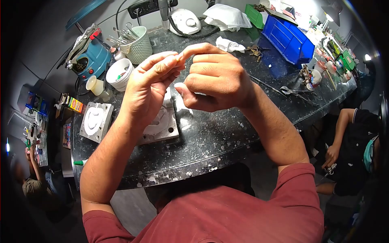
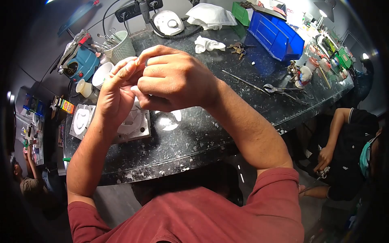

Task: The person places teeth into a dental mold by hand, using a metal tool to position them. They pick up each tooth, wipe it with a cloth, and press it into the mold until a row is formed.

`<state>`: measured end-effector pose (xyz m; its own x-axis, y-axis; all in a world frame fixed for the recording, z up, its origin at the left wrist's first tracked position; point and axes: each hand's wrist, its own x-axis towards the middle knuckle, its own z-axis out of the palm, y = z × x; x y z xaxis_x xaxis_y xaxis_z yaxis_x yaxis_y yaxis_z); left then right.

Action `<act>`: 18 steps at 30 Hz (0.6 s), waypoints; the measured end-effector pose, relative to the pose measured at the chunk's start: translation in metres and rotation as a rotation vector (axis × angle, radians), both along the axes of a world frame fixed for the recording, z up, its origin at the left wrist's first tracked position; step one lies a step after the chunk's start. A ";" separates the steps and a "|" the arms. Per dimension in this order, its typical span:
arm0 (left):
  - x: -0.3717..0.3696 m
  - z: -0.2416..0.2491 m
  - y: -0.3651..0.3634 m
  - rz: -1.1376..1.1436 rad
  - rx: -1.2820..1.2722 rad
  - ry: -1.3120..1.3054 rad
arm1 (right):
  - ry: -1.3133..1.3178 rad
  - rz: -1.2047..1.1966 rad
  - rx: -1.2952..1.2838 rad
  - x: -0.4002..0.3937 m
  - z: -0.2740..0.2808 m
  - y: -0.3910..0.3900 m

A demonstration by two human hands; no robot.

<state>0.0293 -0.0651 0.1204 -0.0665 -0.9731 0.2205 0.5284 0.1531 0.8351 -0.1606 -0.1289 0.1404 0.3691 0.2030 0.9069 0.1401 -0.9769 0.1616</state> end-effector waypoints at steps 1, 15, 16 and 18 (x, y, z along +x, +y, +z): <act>0.000 0.000 0.000 0.013 -0.004 -0.003 | 0.001 0.000 0.000 0.000 0.000 0.000; -0.003 0.002 0.001 -0.025 0.020 -0.025 | -0.007 0.001 0.017 0.001 -0.003 -0.001; -0.003 0.002 0.002 -0.024 0.024 -0.025 | -0.007 0.003 0.017 0.000 -0.003 -0.002; -0.005 0.003 0.003 -0.014 0.028 -0.024 | -0.006 0.007 0.008 0.000 -0.002 -0.002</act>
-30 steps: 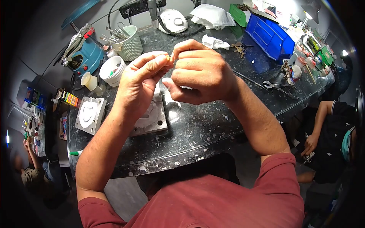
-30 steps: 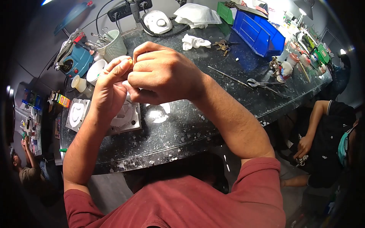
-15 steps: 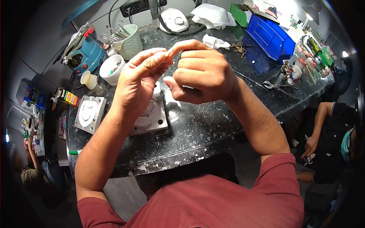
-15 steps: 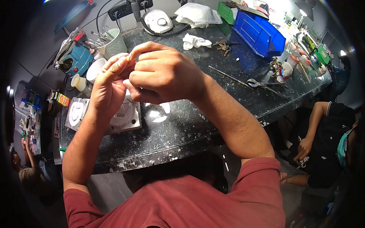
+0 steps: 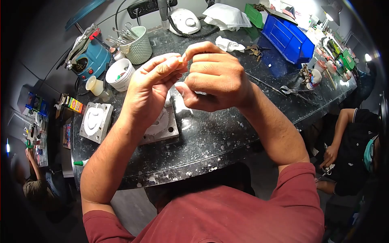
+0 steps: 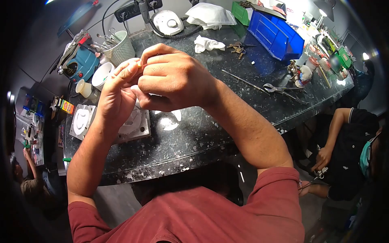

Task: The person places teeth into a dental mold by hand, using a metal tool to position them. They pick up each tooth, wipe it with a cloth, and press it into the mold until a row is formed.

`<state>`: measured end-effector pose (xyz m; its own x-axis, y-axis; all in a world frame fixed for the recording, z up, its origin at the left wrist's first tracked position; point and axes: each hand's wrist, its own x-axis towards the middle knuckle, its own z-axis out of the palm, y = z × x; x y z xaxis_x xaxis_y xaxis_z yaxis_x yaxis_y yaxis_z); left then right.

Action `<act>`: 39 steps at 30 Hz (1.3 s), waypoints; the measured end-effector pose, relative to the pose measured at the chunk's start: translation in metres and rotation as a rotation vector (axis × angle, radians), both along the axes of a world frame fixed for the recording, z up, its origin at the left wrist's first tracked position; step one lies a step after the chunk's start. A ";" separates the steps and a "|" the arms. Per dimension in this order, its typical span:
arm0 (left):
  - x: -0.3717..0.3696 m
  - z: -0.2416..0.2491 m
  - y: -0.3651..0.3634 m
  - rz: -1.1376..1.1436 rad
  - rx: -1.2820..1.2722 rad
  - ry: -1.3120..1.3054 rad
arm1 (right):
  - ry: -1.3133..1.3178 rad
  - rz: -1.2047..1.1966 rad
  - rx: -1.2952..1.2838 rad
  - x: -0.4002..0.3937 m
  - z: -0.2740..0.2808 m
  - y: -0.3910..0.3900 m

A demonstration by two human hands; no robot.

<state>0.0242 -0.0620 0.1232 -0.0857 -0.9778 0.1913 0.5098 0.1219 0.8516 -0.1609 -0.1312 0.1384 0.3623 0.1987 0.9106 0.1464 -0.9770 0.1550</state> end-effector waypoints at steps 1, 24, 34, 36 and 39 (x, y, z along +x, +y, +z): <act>-0.001 0.000 0.000 0.007 0.003 0.001 | 0.001 0.000 0.000 0.001 0.000 0.001; 0.003 -0.001 0.000 0.006 -0.031 0.008 | 0.010 0.004 0.020 0.000 -0.001 -0.001; 0.006 0.000 0.000 0.039 0.038 0.011 | -0.085 -0.132 0.406 -0.003 -0.004 -0.013; 0.005 0.002 0.001 0.050 0.034 0.001 | -0.078 -0.165 0.338 -0.003 -0.004 -0.017; 0.005 0.003 0.000 0.087 0.000 -0.028 | -0.083 -0.223 0.295 -0.003 -0.003 -0.018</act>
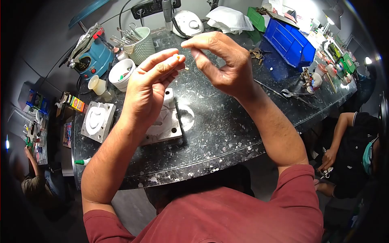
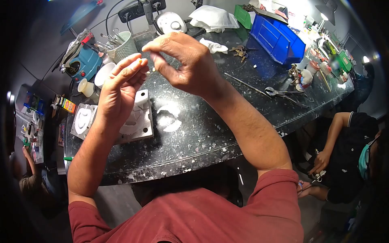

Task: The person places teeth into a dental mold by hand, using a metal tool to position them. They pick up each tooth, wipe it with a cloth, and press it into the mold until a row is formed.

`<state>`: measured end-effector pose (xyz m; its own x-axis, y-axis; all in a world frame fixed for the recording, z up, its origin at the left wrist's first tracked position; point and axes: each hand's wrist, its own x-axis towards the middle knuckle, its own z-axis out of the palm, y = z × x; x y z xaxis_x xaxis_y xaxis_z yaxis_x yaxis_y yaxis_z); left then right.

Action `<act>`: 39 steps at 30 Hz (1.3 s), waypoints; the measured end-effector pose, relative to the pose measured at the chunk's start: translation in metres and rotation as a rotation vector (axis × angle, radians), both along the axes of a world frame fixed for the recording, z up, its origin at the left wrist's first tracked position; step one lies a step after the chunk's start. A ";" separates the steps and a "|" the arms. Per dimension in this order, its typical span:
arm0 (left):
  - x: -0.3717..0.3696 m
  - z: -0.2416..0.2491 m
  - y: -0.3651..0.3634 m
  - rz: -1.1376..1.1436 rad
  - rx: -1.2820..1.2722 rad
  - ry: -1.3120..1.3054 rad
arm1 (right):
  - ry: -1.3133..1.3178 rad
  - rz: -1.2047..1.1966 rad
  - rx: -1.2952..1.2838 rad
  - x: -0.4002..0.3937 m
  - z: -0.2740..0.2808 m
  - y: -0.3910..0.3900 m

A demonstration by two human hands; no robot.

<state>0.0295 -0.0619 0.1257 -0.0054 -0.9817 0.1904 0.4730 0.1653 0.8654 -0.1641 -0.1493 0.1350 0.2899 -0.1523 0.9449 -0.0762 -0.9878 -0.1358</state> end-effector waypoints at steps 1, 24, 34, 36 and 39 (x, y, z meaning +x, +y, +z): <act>0.000 0.000 -0.001 0.026 -0.034 -0.020 | 0.014 0.036 0.004 0.000 0.000 0.001; 0.007 -0.003 -0.003 0.077 -0.056 -0.112 | -0.033 0.169 0.292 0.004 -0.007 -0.001; 0.001 -0.001 -0.002 0.096 -0.020 -0.026 | 0.003 0.111 0.259 0.010 -0.011 0.003; -0.002 0.000 0.000 0.094 -0.008 -0.014 | -0.023 0.092 0.241 0.012 -0.014 0.002; -0.003 0.001 0.001 0.096 -0.020 -0.020 | -0.053 0.095 0.272 0.014 -0.016 0.005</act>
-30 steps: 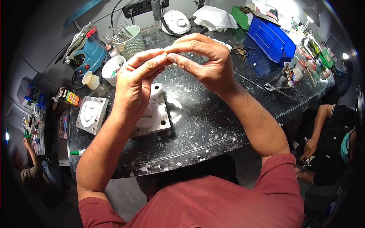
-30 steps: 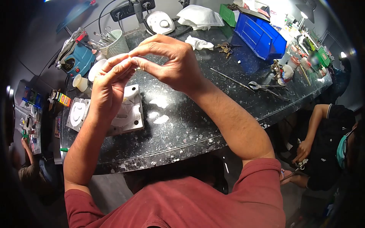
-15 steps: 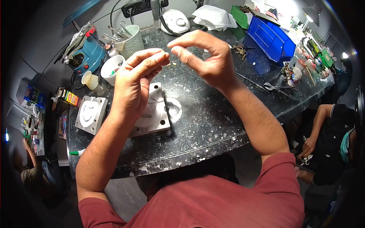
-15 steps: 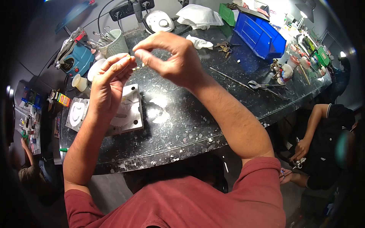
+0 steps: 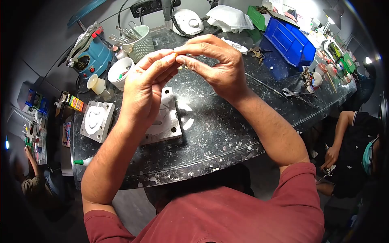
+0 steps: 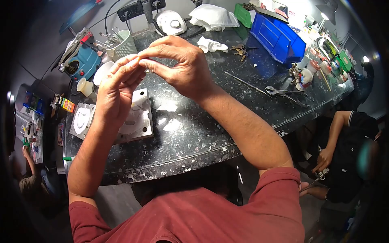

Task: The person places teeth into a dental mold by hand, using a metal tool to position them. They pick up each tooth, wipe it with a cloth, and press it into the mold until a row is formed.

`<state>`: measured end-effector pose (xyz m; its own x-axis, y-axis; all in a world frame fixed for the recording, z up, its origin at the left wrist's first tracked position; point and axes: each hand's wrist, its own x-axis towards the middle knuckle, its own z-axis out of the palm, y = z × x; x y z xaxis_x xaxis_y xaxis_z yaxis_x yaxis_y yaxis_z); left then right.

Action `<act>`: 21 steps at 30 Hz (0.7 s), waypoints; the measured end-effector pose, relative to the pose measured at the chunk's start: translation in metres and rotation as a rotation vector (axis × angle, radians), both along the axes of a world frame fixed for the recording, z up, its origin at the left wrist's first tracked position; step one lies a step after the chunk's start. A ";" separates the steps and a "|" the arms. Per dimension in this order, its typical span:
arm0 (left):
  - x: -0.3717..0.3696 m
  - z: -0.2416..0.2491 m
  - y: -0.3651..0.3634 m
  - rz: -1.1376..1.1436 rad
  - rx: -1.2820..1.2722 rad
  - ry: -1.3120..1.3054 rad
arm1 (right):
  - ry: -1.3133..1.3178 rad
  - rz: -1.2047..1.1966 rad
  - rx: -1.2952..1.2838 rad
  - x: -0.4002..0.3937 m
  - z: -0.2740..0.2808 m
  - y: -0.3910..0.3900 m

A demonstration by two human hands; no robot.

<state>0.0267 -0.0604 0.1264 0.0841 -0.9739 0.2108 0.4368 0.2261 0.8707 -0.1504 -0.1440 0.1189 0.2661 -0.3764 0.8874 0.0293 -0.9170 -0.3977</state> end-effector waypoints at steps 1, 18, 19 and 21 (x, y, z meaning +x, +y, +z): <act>0.000 0.000 0.000 0.002 -0.018 -0.017 | -0.001 0.000 0.000 0.000 0.000 0.000; 0.001 -0.001 0.002 0.035 0.058 -0.065 | -0.036 0.296 0.567 0.002 -0.006 0.002; 0.001 0.000 0.002 0.040 0.034 -0.086 | -0.035 0.298 0.566 0.002 -0.005 0.002; 0.002 -0.002 0.002 0.035 0.033 -0.091 | -0.032 0.324 0.607 0.001 -0.003 0.004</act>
<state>0.0285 -0.0581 0.1240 0.0999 -0.9774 0.1864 0.3480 0.2098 0.9137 -0.1497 -0.1401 0.1162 0.4264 -0.7149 0.5541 0.2844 -0.4756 -0.8324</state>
